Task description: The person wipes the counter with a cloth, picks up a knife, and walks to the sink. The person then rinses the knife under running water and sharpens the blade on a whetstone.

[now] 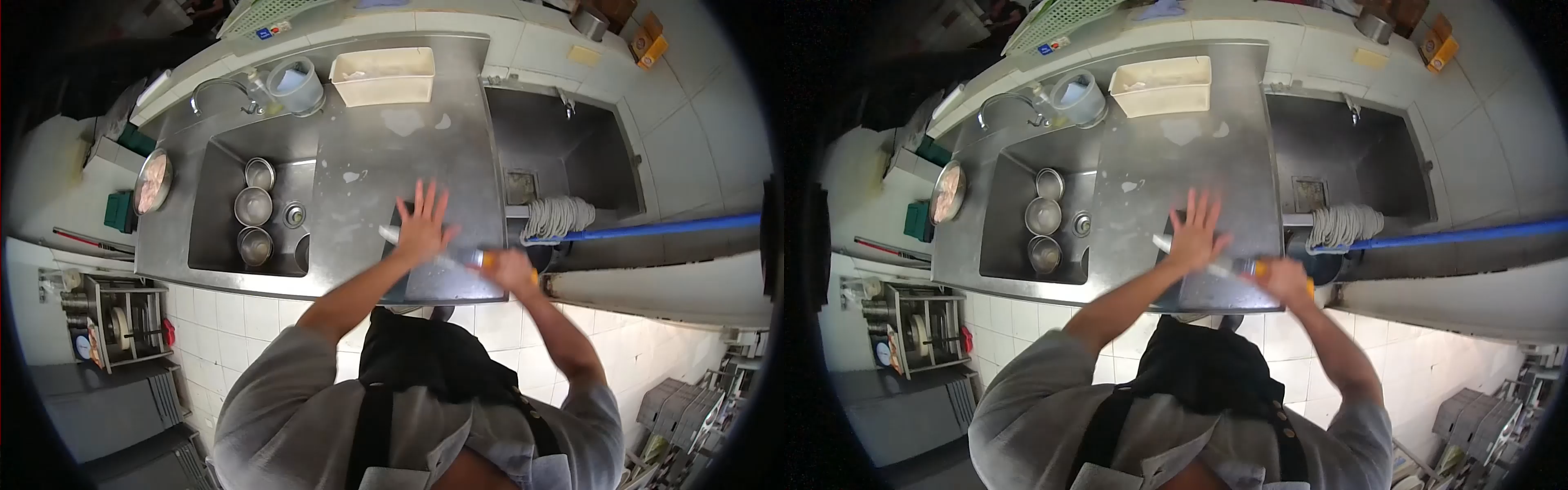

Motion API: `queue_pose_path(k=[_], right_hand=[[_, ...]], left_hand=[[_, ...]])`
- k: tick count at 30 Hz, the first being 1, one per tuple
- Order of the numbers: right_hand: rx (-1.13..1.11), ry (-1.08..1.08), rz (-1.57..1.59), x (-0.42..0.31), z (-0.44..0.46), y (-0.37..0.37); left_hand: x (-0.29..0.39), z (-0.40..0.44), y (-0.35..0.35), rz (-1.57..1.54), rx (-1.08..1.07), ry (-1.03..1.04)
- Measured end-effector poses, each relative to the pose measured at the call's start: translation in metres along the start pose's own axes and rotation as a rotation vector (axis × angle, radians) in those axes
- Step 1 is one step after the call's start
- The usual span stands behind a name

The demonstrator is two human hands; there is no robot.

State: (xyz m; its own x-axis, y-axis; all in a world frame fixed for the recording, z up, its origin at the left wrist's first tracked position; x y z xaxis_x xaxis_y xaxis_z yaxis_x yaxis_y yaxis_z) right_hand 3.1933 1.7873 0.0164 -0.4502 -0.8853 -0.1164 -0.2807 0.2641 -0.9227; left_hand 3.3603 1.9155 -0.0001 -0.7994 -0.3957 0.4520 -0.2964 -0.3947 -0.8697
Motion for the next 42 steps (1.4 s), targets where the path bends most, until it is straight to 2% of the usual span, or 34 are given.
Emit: queue_pose_path(k=[1, 3, 5, 6, 7, 10, 12, 13, 15, 17, 18, 21, 23, 24, 25, 27, 28, 29, 31, 33, 34, 35, 37, 38, 40, 42], right_hand=[[-0.026, -0.044, -0.060, -0.004, -0.013, 0.028], [0.110, -0.169, -0.112, -0.013, -0.044, 0.025], [-0.168, 0.039, -0.197, 0.004, -0.025, 0.001], [-0.161, 0.066, -0.085, 0.012, -0.008, -0.012], [0.010, 0.055, -0.138, 0.023, 0.015, -0.013], [-0.113, 0.082, -0.133, 0.024, 0.018, -0.027], [-0.274, 0.013, -0.104, 0.017, -0.016, 0.001], [-0.261, -0.076, -0.116, 0.012, -0.034, 0.005], [-0.097, -0.126, -0.123, 0.011, -0.035, 0.003], [-0.202, 0.083, -0.099, 0.025, -0.011, -0.025], [-0.025, 0.083, -0.130, 0.032, 0.005, -0.030], [-0.004, 0.017, -0.121, 0.027, 0.007, -0.042], [-0.169, -0.024, -0.116, 0.019, -0.026, -0.021], [-0.118, -0.112, -0.240, 0.018, -0.037, -0.004], [-0.021, -0.163, -0.163, 0.018, -0.040, 0.007], [-0.122, -0.017, -0.156, 0.028, -0.021, -0.013], [-0.120, 0.069, -0.087, 0.025, -0.011, -0.037], [0.024, 0.102, -0.079, 0.030, 0.004, -0.041], [-0.016, 0.074, -0.110, 0.030, 0.014, -0.048], [-0.143, 0.072, -0.054, 0.026, -0.013, -0.035], [-0.168, 0.003, -0.043, 0.025, -0.027, -0.021], [-0.113, -0.073, -0.041, 0.027, -0.038, -0.006], [-0.216, -0.038, -0.100, 0.025, -0.034, -0.012], [-0.154, 0.011, -0.082, 0.027, -0.027, -0.022], [-0.027, 0.105, -0.038, 0.035, 0.002, -0.038], [-0.069, 0.092, -0.047, 0.029, -0.002, -0.045]], left_hand=[[0.009, -0.032, 0.001, 0.009, -0.056, -0.021], [0.023, -0.046, -0.003, 0.000, -0.087, -0.036], [0.025, -0.041, 0.003, -0.025, -0.161, -0.070], [0.021, -0.001, 0.002, -0.059, -0.063, -0.017], [0.018, 0.025, -0.001, -0.086, 0.042, 0.042], [0.015, 0.032, 0.004, -0.116, 0.105, 0.054], [0.031, -0.034, 0.009, -0.102, 0.039, -0.002], [0.034, -0.053, 0.011, -0.082, -0.028, -0.049], [0.032, -0.035, 0.012, -0.072, -0.011, -0.020], [0.032, -0.002, 0.013, -0.123, 0.028, 0.022], [0.028, 0.026, 0.006, -0.162, 0.074, 0.047], [0.027, 0.030, 0.006, -0.189, 0.103, 0.033], [0.040, -0.034, 0.011, -0.137, 0.044, -0.010], [0.043, -0.052, 0.014, -0.083, -0.014, -0.047], [0.040, -0.040, 0.013, -0.079, -0.009, -0.042], [0.037, -0.018, 0.018, -0.127, -0.027, -0.017], [0.032, 0.011, 0.014, -0.140, 0.061, 0.042], [0.027, 0.029, 0.014, -0.131, 0.055, 0.046], [0.021, 0.053, 0.015, -0.174, 0.081, 0.014], [0.030, 0.003, 0.022, -0.161, 0.058, 0.002], [0.033, -0.017, 0.022, -0.136, 0.044, -0.010], [0.038, -0.022, 0.020, -0.135, 0.046, -0.006], [0.044, -0.031, 0.020, -0.103, -0.050, -0.089], [0.042, -0.020, 0.023, -0.109, -0.069, -0.092], [0.033, 0.038, 0.009, -0.158, 0.112, 0.045], [0.031, 0.035, 0.008, -0.167, 0.095, 0.041]])
Point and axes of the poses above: each hand's wrist, its own z-axis towards the middle knuckle, its own y-axis out of the palm, x = y × z, the point moved 5 cm from there along z, towards the middle knuckle, and after that the axes turned 13 degrees about -z, right-handed, at the moved point
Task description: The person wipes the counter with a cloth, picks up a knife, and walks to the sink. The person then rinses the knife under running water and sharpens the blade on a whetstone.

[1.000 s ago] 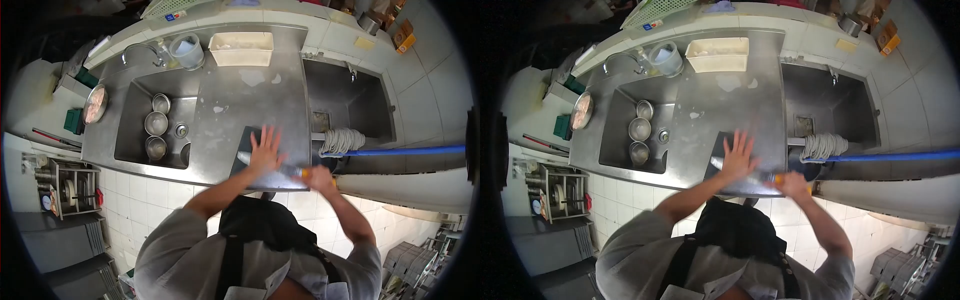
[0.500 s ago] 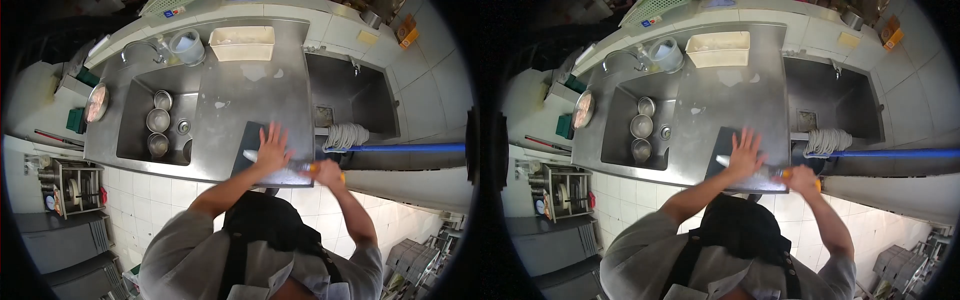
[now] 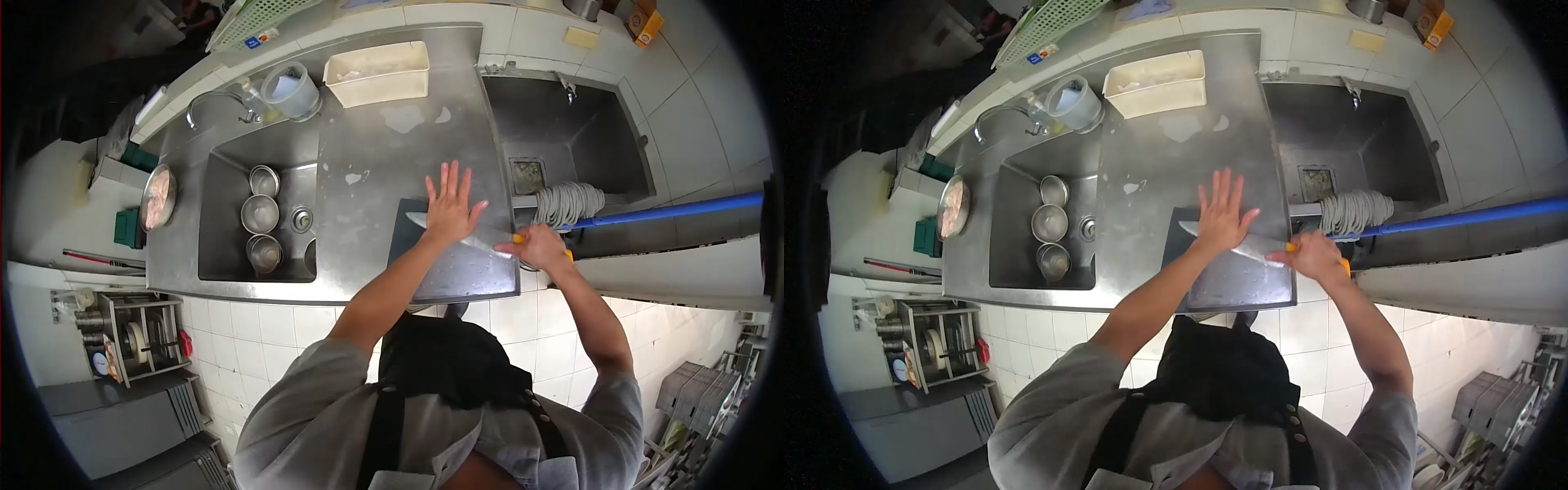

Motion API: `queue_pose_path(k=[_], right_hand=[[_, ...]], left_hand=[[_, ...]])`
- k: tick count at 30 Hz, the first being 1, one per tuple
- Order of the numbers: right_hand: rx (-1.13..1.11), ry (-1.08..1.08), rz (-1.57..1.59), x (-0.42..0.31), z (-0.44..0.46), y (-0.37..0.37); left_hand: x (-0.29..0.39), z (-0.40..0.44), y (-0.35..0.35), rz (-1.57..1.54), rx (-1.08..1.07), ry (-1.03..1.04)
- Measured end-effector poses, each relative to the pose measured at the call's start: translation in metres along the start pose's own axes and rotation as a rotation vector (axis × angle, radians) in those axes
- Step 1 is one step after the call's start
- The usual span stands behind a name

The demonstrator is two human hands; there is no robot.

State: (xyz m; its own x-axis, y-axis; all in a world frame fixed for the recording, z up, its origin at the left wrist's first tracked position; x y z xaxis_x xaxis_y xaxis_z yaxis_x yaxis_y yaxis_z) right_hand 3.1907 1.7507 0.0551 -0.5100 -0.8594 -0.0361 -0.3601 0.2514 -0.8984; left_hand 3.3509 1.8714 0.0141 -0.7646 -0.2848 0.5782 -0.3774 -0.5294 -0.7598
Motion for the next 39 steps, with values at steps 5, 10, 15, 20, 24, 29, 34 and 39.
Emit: queue_pose_path(k=[5, 10, 15, 20, 24, 29, 34, 39], right_hand=[[-0.101, -0.120, -0.070, -0.005, -0.036, 0.036], [0.122, 0.008, 0.012, 0.003, 0.012, 0.005], [-0.022, -0.176, -0.039, -0.011, -0.045, 0.035], [-0.002, 0.068, 0.019, 0.004, 0.004, 0.014], [-0.107, -0.009, 0.015, -0.007, -0.029, 0.038], [-0.105, 0.002, -0.029, 0.001, -0.016, 0.050], [-0.043, 0.055, 0.097, 0.001, 0.004, 0.029], [-0.071, -0.038, -0.127, -0.014, -0.034, 0.049]], left_hand=[[0.020, -0.072, 0.000, 0.033, -0.143, -0.107], [-0.004, 0.014, 0.000, -0.035, 0.006, 0.026], [0.015, -0.074, 0.004, 0.072, -0.115, -0.080], [-0.004, 0.015, 0.007, 0.062, -0.043, 0.002], [0.007, -0.050, 0.006, 0.043, -0.081, -0.020], [0.010, -0.037, 0.005, 0.056, -0.103, -0.016], [-0.012, 0.008, 0.016, 0.024, -0.044, 0.011], [0.009, -0.059, 0.008, 0.099, -0.175, -0.060]])
Point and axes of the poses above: each hand's wrist, its own z-axis towards the middle knuckle, its own y-axis out of the palm, x = y × z, the point moved 5 cm from there along z, towards the middle knuckle, and after that the axes turned 13 degrees about -z, right-handed, at the moved point
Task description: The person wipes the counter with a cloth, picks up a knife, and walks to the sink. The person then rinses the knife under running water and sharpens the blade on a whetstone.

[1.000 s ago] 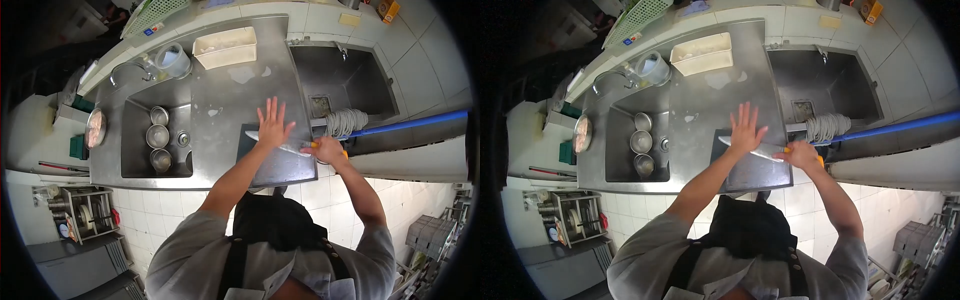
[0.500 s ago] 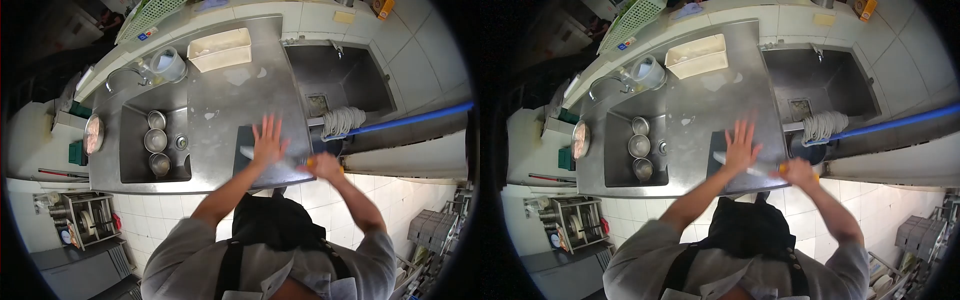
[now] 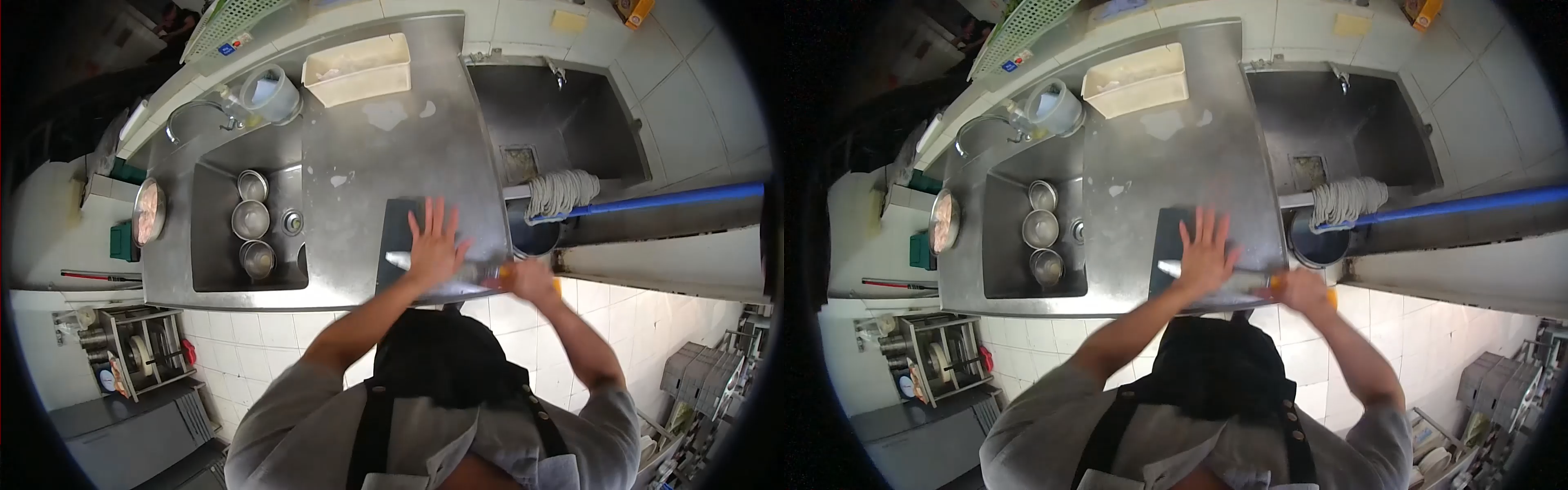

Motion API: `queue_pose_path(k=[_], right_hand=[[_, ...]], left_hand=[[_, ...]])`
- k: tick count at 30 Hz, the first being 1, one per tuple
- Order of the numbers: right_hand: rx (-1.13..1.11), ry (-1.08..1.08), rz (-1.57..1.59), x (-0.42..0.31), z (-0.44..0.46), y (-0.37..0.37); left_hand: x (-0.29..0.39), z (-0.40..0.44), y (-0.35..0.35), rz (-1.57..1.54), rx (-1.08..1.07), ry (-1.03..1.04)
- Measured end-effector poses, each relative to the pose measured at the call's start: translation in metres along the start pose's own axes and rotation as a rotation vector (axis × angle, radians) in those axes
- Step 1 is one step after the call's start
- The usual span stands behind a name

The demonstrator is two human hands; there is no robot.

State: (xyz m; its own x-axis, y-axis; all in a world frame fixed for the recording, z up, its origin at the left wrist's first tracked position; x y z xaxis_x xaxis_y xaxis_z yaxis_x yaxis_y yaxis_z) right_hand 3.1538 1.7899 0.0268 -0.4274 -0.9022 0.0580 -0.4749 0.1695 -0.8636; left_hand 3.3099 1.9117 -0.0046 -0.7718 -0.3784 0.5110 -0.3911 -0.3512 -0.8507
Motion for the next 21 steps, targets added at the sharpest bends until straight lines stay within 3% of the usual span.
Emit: queue_pose_path(k=[1, 2, 4, 8, 12, 14, 18, 21], right_hand=[[-0.043, 0.003, 0.126, 0.012, 0.015, -0.014], [0.133, 0.065, 0.136, 0.017, 0.028, -0.026], [0.135, 0.088, 0.152, 0.018, 0.046, -0.042], [-0.043, -0.081, 0.161, -0.007, -0.004, 0.000], [-0.086, 0.047, 0.174, 0.002, 0.014, -0.011], [0.103, 0.117, 0.208, 0.010, 0.036, -0.035], [0.034, -0.004, 0.201, -0.004, 0.007, 0.001], [-0.072, 0.001, 0.200, -0.007, -0.011, 0.015]], left_hand=[[-0.005, 0.024, -0.003, -0.044, 0.074, 0.043], [-0.010, 0.050, -0.007, -0.039, 0.076, 0.048], [-0.015, 0.082, -0.017, -0.030, 0.160, 0.078], [-0.006, -0.005, -0.010, -0.021, 0.072, 0.010], [-0.005, 0.015, -0.007, -0.003, 0.030, 0.046], [-0.013, 0.075, -0.016, -0.018, 0.129, 0.138], [-0.007, 0.027, -0.013, -0.041, 0.097, 0.121], [0.003, -0.008, -0.007, -0.002, -0.069, 0.008]])
Point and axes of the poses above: each hand's wrist, its own z-axis towards the middle knuckle, its own y-axis out of the palm, x = y × z, the point moved 5 cm from there along z, towards the middle knuckle, and after that the axes turned 13 degrees about -z, right-handed, at the moved point
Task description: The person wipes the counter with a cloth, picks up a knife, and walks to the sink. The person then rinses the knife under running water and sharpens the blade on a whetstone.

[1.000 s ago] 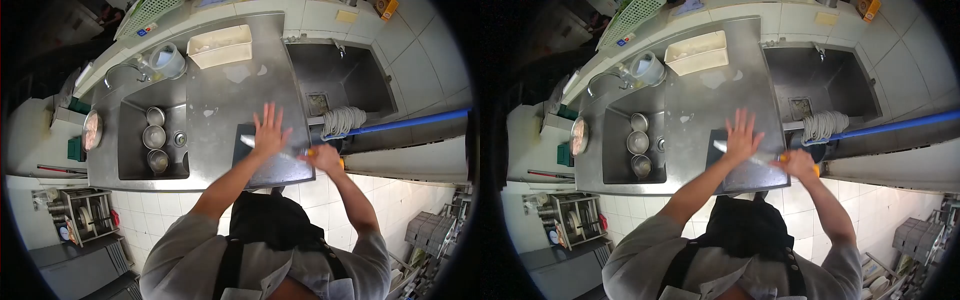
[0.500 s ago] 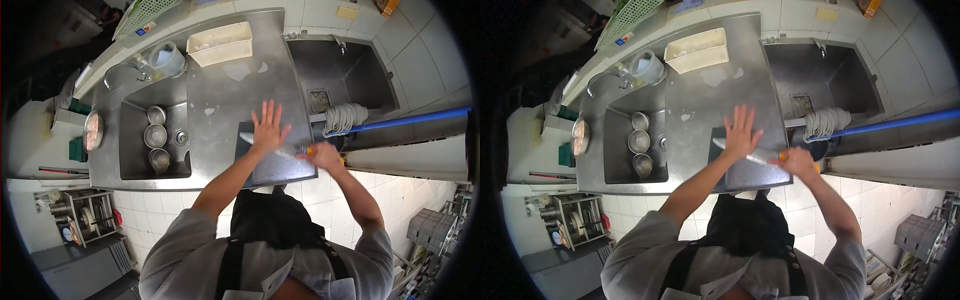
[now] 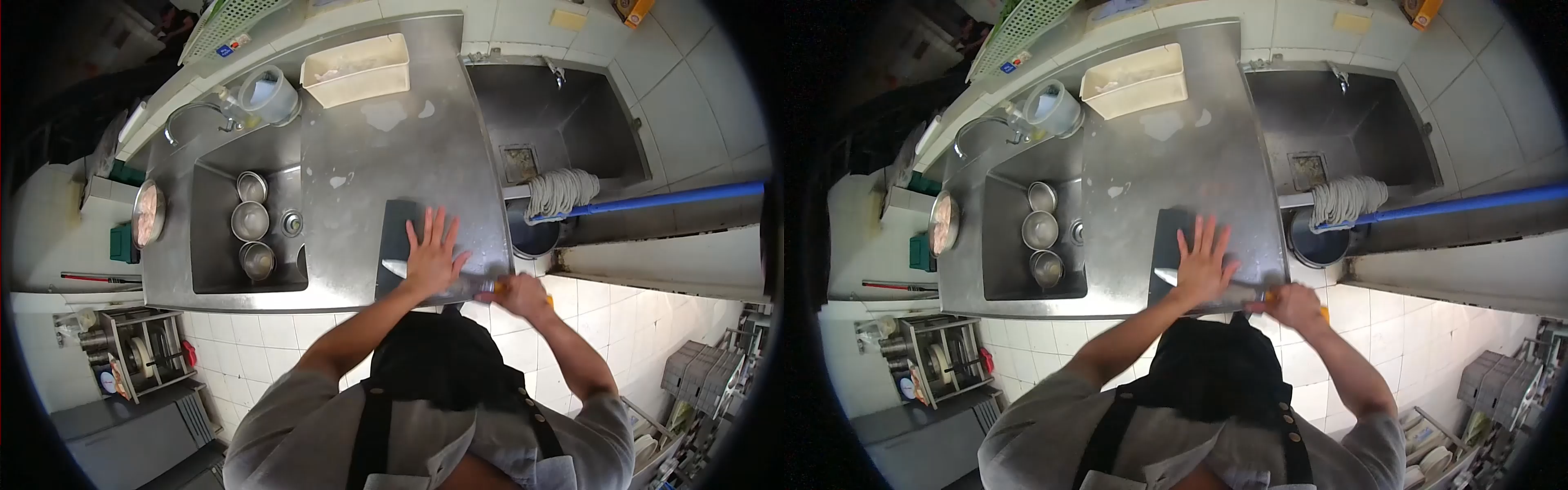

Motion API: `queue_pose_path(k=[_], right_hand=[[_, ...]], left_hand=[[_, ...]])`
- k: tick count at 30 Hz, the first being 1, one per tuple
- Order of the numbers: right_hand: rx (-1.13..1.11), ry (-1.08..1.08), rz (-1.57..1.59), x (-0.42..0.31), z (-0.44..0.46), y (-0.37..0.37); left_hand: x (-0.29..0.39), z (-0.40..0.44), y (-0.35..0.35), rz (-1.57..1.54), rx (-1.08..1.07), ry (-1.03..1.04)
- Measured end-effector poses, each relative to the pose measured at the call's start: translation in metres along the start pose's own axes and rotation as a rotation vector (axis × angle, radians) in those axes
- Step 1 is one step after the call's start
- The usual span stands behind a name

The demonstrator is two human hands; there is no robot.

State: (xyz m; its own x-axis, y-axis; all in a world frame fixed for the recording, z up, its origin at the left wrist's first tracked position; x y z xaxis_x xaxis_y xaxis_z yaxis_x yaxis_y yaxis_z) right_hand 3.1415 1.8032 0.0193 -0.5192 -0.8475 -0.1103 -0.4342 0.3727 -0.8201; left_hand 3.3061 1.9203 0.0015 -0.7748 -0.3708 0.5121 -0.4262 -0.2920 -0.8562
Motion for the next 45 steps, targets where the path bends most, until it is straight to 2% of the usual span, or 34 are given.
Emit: queue_pose_path(k=[1, 2, 5, 8, 9, 11, 13, 14, 15, 17, 19, 20, 21, 23, 25, 27, 30, 32, 33, 35, 37, 38, 40, 42, 43, 45], right_hand=[[-0.042, 0.053, 0.000, 0.004, 0.008, -0.002], [0.090, 0.070, -0.007, 0.005, 0.025, -0.015], [0.248, 0.115, 0.002, 0.003, 0.049, -0.061], [0.165, 0.026, 0.000, -0.002, 0.024, -0.016], [0.210, -0.021, 0.083, -0.006, -0.001, -0.004], [0.197, -0.080, 0.025, -0.011, -0.006, 0.010], [0.009, -0.013, 0.010, -0.011, 0.030, -0.016], [0.158, 0.031, -0.006, -0.007, 0.046, -0.034], [0.191, 0.042, -0.008, -0.003, 0.069, -0.044], [0.266, 0.035, -0.065, -0.009, 0.074, -0.061], [0.148, -0.062, 0.006, -0.022, 0.044, -0.029], [0.026, -0.099, 0.009, -0.027, 0.033, -0.002], [0.267, -0.212, -0.008, -0.030, 0.026, 0.024], [0.262, -0.193, 0.041, -0.032, 0.036, 0.022], [0.096, -0.060, 0.018, -0.035, 0.067, -0.029], [0.160, -0.029, 0.028, -0.037, 0.098, -0.061], [0.087, -0.061, 0.138, -0.053, 0.069, -0.045], [0.162, -0.205, 0.056, -0.060, 0.057, 0.030], [0.142, -0.252, 0.041, -0.066, 0.040, 0.027], [0.131, -0.233, -0.003, -0.066, 0.058, 0.013], [0.092, -0.128, -0.023, -0.068, 0.085, -0.039], [0.093, -0.124, -0.016, -0.070, 0.097, -0.052], [0.106, -0.136, -0.029, -0.071, 0.109, -0.063], [0.063, -0.195, 0.063, -0.083, 0.084, -0.008], [0.032, -0.260, 0.146, -0.092, 0.070, 0.019], [0.266, -0.273, -0.014, -0.107, 0.052, 0.029]], left_hand=[[-0.003, 0.018, -0.001, 0.010, 0.047, 0.045], [-0.007, 0.041, -0.006, 0.027, 0.108, 0.094], [-0.023, 0.103, -0.016, -0.061, 0.175, 0.132], [-0.013, 0.034, -0.006, -0.034, 0.151, 0.104], [-0.010, 0.012, -0.004, 0.009, 0.128, 0.077], [-0.010, 0.007, -0.009, 0.046, 0.098, 0.053], [-0.017, 0.018, -0.007, 0.073, 0.033, 0.014], [-0.028, 0.062, -0.017, 0.053, 0.127, 0.062], [-0.035, 0.083, -0.027, 0.037, 0.220, 0.112], [-0.041, 0.075, -0.027, 0.027, 0.225, 0.094], [-0.036, 0.045, -0.027, 0.010, 0.242, 0.079], [-0.033, 0.002, -0.018, 0.032, 0.164, -0.003], [-0.034, -0.018, -0.014, 0.054, 0.087, -0.081], [-0.040, 0.003, -0.024, 0.079, 0.107, -0.085], [-0.056, 0.039, -0.032, 0.106, 0.121, -0.098], [-0.073, 0.084, -0.045, 0.124, 0.246, -0.015], [-0.074, 0.049, -0.042, 0.087, 0.166, -0.055], [-0.067, -0.015, -0.030, 0.084, 0.056, -0.143], [-0.065, -0.037, -0.028, 0.095, 0.003, -0.181], [-0.072, -0.023, -0.034, 0.109, 0.074, -0.227], [-0.085, 0.030, -0.054, 0.136, 0.229, -0.098], [-0.094, 0.054, -0.060, 0.132, 0.225, -0.107], [-0.097, 0.041, -0.059, 0.116, 0.219, -0.109], [-0.095, 0.014, -0.060, 0.100, 0.220, -0.114], [-0.093, -0.018, -0.056, 0.108, 0.144, -0.177], [-0.094, -0.054, -0.052, 0.129, -0.003, -0.287]])
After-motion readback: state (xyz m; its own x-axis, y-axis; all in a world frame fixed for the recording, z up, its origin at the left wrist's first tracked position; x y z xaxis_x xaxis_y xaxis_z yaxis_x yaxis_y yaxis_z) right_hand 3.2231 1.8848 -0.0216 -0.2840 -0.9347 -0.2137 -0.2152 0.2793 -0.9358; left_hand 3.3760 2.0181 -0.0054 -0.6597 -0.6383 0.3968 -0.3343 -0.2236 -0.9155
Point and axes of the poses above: each hand's wrist, its own z-axis towards the middle knuckle, its own y-axis out of the palm, x = y × z, the point moved 5 cm from there along z, towards the middle knuckle, and after that the axes turned 13 degrees about -z, right-handed, at the moved point
